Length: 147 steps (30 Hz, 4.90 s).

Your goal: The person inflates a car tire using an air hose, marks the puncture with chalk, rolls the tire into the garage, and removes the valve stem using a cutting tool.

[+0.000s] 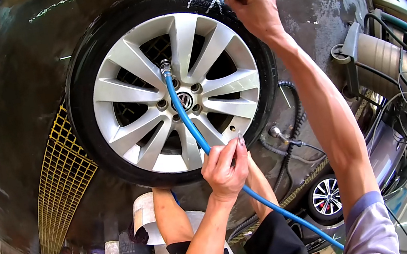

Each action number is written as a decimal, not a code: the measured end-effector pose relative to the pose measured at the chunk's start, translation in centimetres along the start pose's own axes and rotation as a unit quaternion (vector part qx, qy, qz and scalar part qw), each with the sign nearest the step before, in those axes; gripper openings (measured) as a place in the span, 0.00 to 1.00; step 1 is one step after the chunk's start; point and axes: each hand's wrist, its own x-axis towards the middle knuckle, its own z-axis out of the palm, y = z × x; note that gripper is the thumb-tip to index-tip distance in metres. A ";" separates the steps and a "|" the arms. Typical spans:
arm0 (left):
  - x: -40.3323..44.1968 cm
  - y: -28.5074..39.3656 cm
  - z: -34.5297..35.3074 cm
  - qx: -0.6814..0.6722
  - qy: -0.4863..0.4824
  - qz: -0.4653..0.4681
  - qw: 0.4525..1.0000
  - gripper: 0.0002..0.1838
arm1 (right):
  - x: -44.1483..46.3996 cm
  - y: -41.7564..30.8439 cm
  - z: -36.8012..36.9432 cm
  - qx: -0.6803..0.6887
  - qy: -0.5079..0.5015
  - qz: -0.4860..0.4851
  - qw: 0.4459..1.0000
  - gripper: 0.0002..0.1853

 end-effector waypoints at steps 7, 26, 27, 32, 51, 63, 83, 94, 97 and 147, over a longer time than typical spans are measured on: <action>-0.2 -0.2 0.0 -0.004 0.014 0.001 1.000 0.05 | -0.7 -1.4 3.2 -0.028 -0.004 -0.007 1.000 0.08; 0.3 0.2 -0.4 -0.008 0.000 -0.013 1.000 0.04 | 1.3 -1.1 0.3 -0.008 0.013 0.078 0.997 0.12; 0.2 0.2 -0.4 -0.014 -0.001 -0.019 1.000 0.04 | 2.1 -1.3 0.6 -0.027 0.006 0.056 0.998 0.13; 0.2 0.3 -0.3 -0.010 -0.001 -0.014 1.000 0.04 | 5.1 -4.3 3.4 0.038 -0.003 0.011 0.999 0.10; -0.2 0.0 -1.7 -0.030 -0.002 -0.031 0.999 0.03 | -4.2 -7.4 -4.0 0.060 0.014 0.098 0.993 0.09; -4.4 3.3 -3.4 -0.086 -0.014 -0.031 0.996 0.04 | -27.3 -13.7 -10.8 0.326 -0.072 0.488 0.806 0.09; -8.0 4.9 -11.7 -0.055 0.067 -0.017 0.996 0.04 | -15.8 -18.6 -2.5 0.268 -0.142 0.320 0.898 0.13; -4.6 2.8 -17.4 -0.064 0.142 0.017 0.988 0.05 | -3.8 -28.6 12.3 0.211 -0.120 -0.036 0.969 0.11; -4.9 2.2 -19.0 -0.068 0.160 -0.008 0.985 0.04 | -3.8 -29.3 15.4 0.182 -0.110 -0.122 0.969 0.09; -3.0 -0.3 -15.5 -0.102 0.174 -0.044 0.978 0.02 | -1.1 -22.7 12.3 -0.032 -0.154 -0.248 0.956 0.08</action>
